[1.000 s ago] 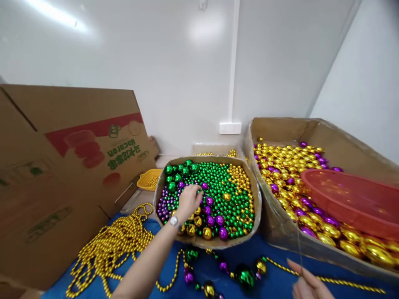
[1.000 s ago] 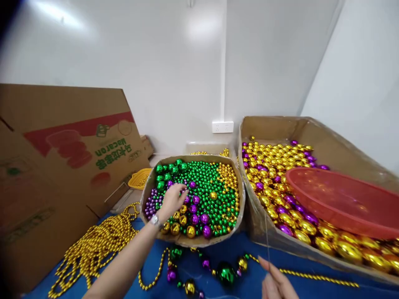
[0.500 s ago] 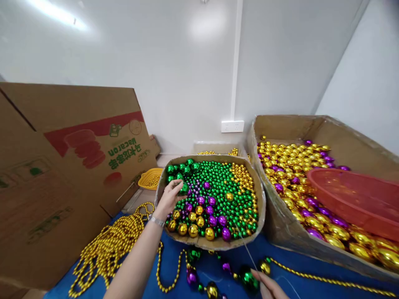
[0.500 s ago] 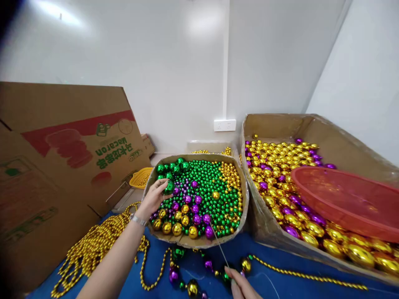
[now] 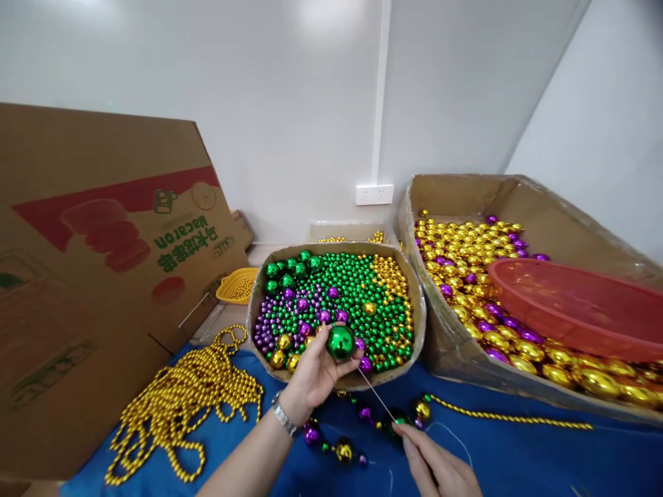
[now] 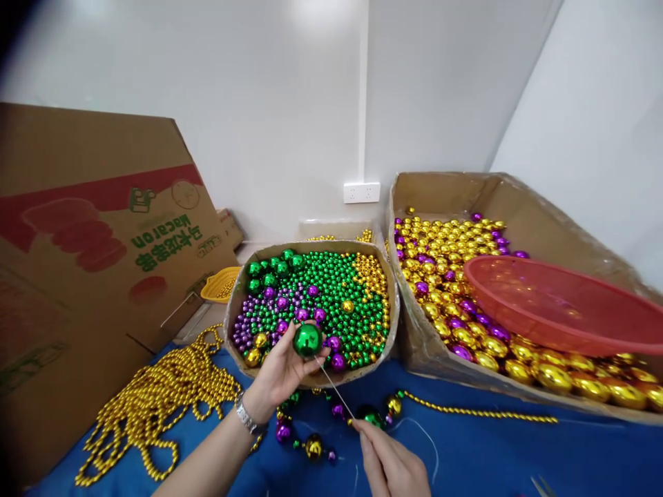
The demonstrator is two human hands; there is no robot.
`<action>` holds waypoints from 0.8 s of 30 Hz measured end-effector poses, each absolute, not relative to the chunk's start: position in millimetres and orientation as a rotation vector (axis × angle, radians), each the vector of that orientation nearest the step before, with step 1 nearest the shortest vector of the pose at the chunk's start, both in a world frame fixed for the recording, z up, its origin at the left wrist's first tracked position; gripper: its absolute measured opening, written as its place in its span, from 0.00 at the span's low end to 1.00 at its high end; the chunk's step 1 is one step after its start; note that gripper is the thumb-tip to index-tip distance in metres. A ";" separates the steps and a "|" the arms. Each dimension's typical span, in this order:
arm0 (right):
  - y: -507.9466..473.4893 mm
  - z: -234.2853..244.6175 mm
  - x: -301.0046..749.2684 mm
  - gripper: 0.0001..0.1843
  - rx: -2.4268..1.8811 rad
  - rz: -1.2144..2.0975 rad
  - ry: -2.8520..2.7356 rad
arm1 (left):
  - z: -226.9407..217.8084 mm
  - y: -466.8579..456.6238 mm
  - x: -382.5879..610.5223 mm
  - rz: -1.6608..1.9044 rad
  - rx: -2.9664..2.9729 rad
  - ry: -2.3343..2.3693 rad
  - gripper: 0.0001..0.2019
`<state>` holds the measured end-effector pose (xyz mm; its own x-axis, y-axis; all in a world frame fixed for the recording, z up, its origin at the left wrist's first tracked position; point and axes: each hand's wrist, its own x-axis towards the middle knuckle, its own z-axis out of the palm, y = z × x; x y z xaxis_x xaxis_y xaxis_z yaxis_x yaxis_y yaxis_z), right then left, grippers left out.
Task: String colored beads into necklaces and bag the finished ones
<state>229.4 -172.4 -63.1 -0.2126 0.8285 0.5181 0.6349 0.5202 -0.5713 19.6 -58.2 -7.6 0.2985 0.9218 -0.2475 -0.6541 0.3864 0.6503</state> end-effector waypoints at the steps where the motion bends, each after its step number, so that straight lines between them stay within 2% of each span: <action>1: -172.9 -63.1 228.4 0.14 -1.181 0.278 -1.948 | -8.1 -59.0 21.5 1.105 0.445 0.664 0.20; 7: -174.6 -66.2 225.4 0.14 -1.150 0.170 -1.968 | -7.4 -64.1 29.9 1.133 0.312 0.712 0.22; 24: -172.9 -70.4 226.6 0.14 -1.160 0.120 -2.019 | -5.7 -79.8 42.1 1.152 0.322 0.724 0.21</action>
<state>226.6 -172.9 -70.4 -0.2708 0.7652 0.5840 0.6907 0.5771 -0.4358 42.1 -79.8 -5.7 0.2159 0.9103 -0.3532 -0.7129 0.3942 0.5800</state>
